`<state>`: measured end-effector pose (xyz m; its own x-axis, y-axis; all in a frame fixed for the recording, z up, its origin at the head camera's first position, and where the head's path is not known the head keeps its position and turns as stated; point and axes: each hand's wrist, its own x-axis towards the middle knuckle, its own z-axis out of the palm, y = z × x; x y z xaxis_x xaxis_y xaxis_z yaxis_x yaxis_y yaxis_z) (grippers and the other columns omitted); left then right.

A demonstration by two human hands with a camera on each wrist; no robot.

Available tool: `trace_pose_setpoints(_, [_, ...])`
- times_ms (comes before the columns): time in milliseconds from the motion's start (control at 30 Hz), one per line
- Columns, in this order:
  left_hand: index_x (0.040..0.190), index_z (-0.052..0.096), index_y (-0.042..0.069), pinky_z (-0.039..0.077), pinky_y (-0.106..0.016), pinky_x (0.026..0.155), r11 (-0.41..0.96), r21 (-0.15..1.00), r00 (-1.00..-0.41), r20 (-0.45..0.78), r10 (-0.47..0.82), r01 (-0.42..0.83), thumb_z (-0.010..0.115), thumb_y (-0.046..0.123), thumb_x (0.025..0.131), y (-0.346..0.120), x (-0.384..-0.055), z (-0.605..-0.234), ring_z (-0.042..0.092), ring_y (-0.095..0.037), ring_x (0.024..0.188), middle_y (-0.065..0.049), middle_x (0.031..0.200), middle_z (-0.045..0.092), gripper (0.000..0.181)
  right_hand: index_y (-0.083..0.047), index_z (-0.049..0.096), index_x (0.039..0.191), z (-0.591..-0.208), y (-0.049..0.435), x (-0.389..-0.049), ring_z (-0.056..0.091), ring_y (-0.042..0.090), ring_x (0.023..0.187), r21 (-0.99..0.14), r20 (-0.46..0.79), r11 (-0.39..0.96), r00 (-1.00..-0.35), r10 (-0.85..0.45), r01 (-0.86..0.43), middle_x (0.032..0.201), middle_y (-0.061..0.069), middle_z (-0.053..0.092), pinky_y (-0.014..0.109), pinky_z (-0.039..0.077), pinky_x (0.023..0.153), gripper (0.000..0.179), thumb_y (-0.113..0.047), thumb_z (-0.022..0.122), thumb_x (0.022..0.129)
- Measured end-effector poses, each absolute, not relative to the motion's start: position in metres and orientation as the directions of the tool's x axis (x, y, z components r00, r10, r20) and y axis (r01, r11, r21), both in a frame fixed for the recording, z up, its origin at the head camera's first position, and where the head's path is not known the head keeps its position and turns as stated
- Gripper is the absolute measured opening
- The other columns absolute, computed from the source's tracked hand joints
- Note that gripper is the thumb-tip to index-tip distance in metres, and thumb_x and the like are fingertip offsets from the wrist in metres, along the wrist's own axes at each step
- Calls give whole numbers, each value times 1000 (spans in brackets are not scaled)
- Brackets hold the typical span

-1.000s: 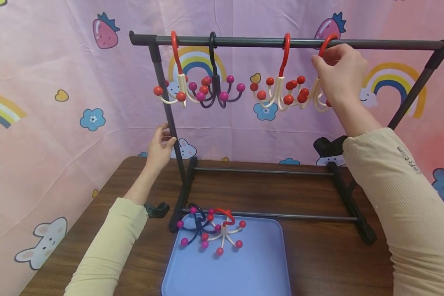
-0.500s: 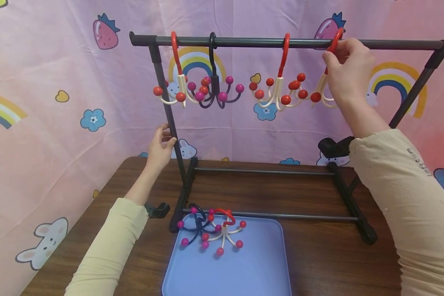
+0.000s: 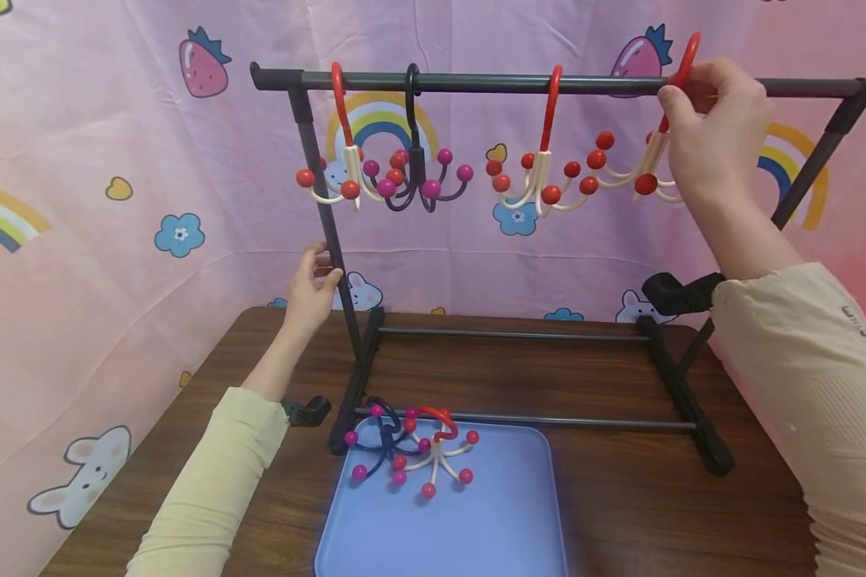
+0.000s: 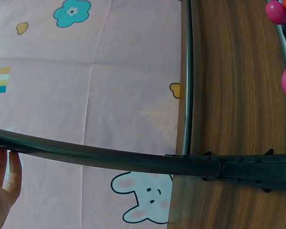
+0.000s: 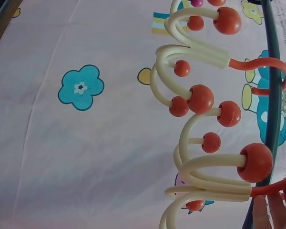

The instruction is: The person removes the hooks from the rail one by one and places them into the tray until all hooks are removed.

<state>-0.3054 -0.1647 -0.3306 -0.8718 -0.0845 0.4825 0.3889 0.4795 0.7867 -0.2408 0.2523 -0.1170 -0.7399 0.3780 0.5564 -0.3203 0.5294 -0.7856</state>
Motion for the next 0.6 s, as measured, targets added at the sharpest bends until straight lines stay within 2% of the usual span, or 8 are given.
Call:
trace_pose_setpoints(233, [131, 39, 15, 49, -37, 88, 470, 796, -877, 472, -88, 382, 50, 10, 93, -164, -307, -331, 53, -25, 107, -12, 116, 54, 40, -19, 61, 114, -129, 255, -229, 50, -7, 84, -769, 592, 548, -688, 419, -328, 94, -19, 53, 11, 42, 89, 31, -31, 59, 86])
trace_pose_setpoints(400, [131, 38, 15, 48, -37, 89, 461, 798, -878, 472, -81, 387, 50, 10, 93, -164, -307, -330, 52, -25, 107, -12, 117, 53, 40, -25, 59, 117, -138, 258, -219, 52, -7, 90, -774, 568, 580, -682, 460, -253, 102, -19, 56, 8, 43, 79, 35, -40, 57, 85])
trace_pose_setpoints(467, [131, 38, 15, 48, -37, 89, 457, 798, -876, 476, -81, 392, 49, 9, 93, -164, -306, -330, 52, -25, 107, -13, 116, 54, 40, -26, 57, 118, -143, 257, -214, 51, -7, 92, -766, 562, 605, -681, 469, -216, 107, -19, 56, 9, 43, 80, 37, -42, 55, 85])
trace_pose_setpoints(500, [131, 38, 15, 48, -38, 89, 458, 798, -876, 476, -81, 392, 50, 9, 93, -164, -306, -330, 52, -26, 107, -13, 116, 54, 40, -26, 57, 119, -147, 257, -212, 50, -7, 94, -760, 565, 618, -677, 472, -204, 110, -18, 56, 11, 42, 86, 37, -42, 55, 85])
trace_pose_setpoints(600, [131, 38, 14, 49, -38, 88, 464, 794, -874, 479, -80, 393, 50, 9, 93, -164, -305, -329, 53, -26, 107, -14, 115, 54, 41, -24, 58, 117, -157, 255, -207, 52, -4, 96, -734, 605, 641, -647, 464, -226, 108, -18, 54, 11, 42, 88, 33, -37, 56, 87])
